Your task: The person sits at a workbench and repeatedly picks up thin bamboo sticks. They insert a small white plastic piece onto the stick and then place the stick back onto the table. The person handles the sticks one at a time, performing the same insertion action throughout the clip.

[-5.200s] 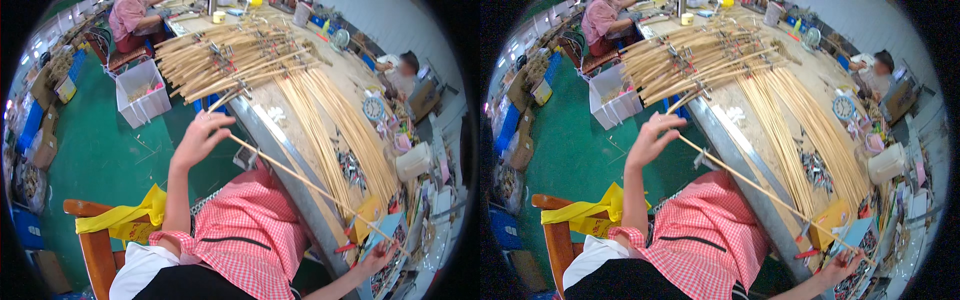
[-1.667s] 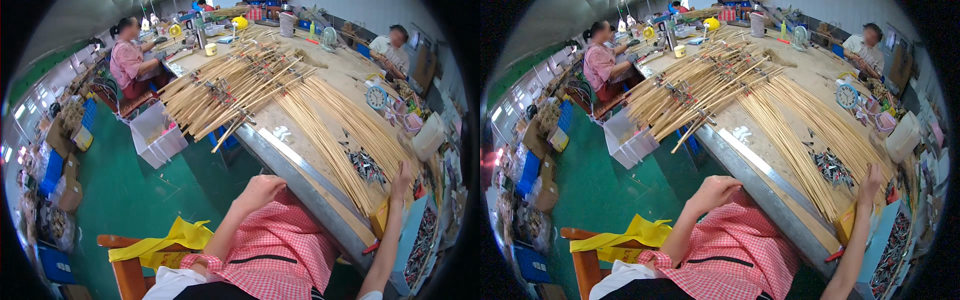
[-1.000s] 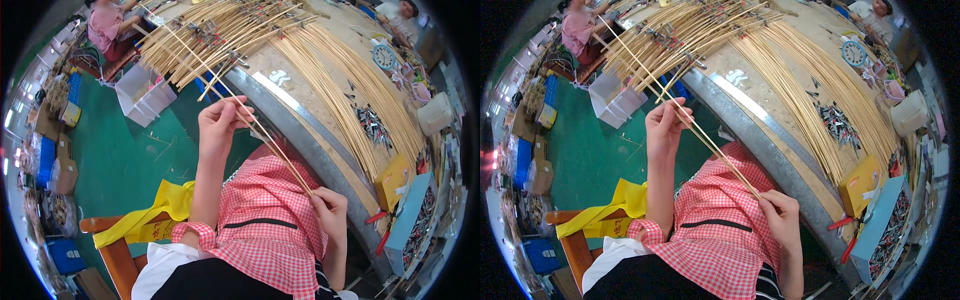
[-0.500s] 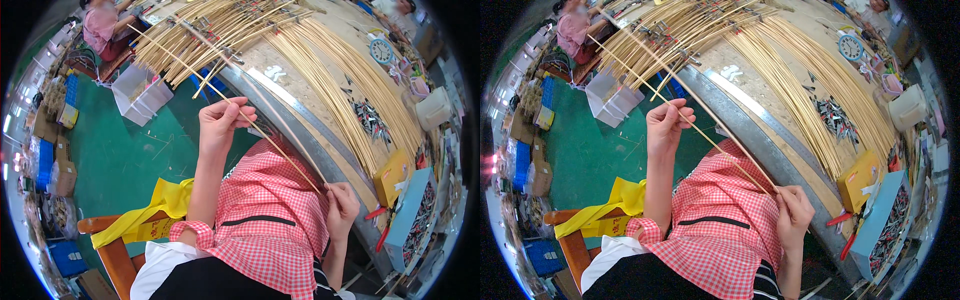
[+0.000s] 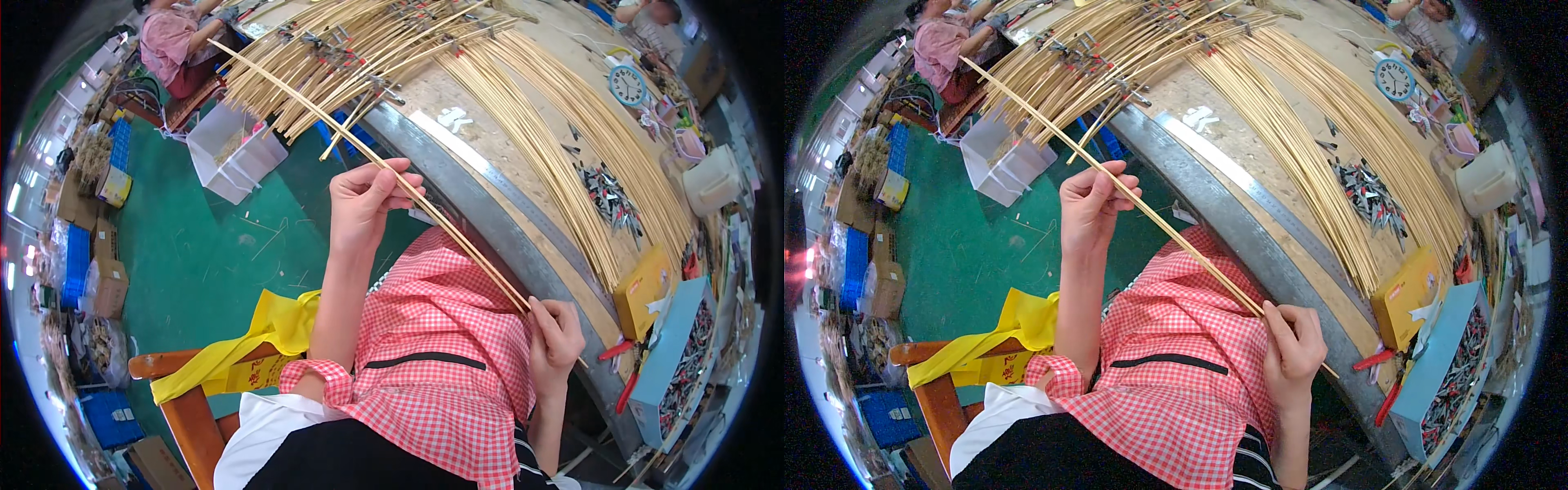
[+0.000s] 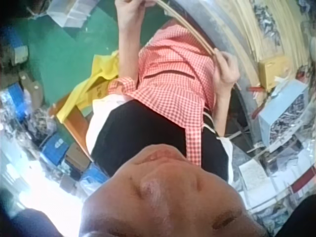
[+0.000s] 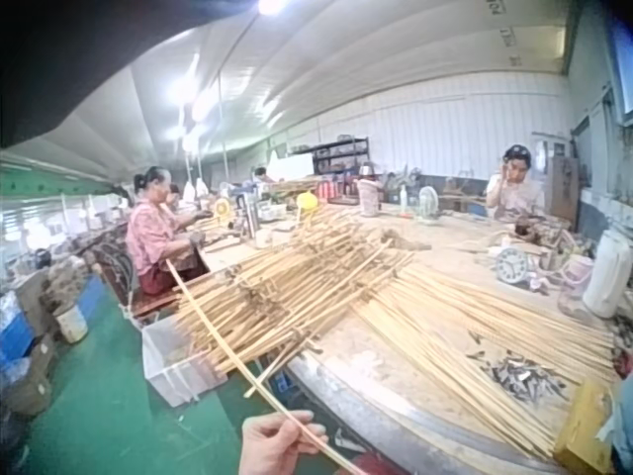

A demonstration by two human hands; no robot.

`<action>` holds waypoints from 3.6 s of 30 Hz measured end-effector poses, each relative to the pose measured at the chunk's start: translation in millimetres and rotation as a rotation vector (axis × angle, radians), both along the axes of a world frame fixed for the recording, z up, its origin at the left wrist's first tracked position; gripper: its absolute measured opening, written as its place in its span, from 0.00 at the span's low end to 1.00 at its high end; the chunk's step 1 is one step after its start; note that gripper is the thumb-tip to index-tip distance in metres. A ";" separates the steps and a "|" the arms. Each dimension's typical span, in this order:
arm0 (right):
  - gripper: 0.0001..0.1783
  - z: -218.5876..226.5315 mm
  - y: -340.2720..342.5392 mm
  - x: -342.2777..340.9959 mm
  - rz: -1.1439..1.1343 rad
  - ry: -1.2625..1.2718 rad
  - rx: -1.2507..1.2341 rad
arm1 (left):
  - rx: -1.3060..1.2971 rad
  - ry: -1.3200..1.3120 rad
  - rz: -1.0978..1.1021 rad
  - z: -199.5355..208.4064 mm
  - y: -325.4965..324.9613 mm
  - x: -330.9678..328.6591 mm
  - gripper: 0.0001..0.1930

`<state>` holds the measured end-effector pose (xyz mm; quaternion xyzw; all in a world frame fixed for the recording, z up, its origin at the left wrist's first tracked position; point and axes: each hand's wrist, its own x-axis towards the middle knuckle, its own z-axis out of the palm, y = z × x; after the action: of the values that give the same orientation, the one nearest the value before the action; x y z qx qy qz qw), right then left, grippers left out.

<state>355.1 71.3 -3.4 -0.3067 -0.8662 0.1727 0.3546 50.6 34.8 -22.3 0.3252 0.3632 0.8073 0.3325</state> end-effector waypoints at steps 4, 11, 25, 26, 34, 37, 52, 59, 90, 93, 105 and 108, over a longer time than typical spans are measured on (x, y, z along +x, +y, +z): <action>0.16 -3.5 -1.9 -0.5 -0.020 -0.023 0.094 | 0.002 0.013 0.012 0.6 -0.5 0.9 0.15; 0.17 -5.3 5.1 3.5 0.030 -0.013 0.000 | -0.040 -0.002 0.032 0.2 -1.6 1.2 0.13; 0.01 -20.3 130.3 0.3 -0.295 -0.470 0.243 | 0.025 0.020 0.026 2.4 -3.0 1.2 0.10; 0.02 -22.1 131.5 -0.1 -0.295 -0.493 0.278 | 0.024 0.021 0.027 2.5 -2.5 0.8 0.10; 0.08 -9.2 120.9 7.4 -0.413 -0.465 0.118 | 0.023 0.032 0.039 2.9 -3.6 0.4 0.10; 0.11 5.0 106.0 27.5 -0.462 -0.395 0.109 | 0.011 0.036 0.050 1.1 -3.4 -0.8 0.10; 0.06 30.9 22.0 96.7 -0.436 0.153 -0.028 | -0.024 0.020 -0.011 7.1 1.7 13.1 0.10; 0.09 45.2 28.3 111.5 -0.754 0.510 -0.057 | -0.008 0.026 0.009 5.9 -1.1 10.1 0.10; 0.11 8.5 6.1 11.0 0.077 0.036 -0.278 | -0.026 0.018 -0.022 3.0 2.7 13.7 0.14; 0.11 9.3 6.2 12.3 0.100 0.015 -0.275 | -0.019 0.018 -0.023 3.7 3.0 15.9 0.13; 0.09 26.2 14.6 -22.0 0.217 -0.026 -0.199 | -0.054 0.018 -0.041 12.6 4.5 40.9 0.11; 0.06 30.1 13.8 -29.5 0.233 -0.041 -0.220 | -0.087 0.077 -0.002 18.2 3.1 45.4 0.10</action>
<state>325.6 85.1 26.7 -0.2446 -0.8788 0.3003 0.2787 96.0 37.9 -4.1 0.3418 0.4100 0.7773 0.3331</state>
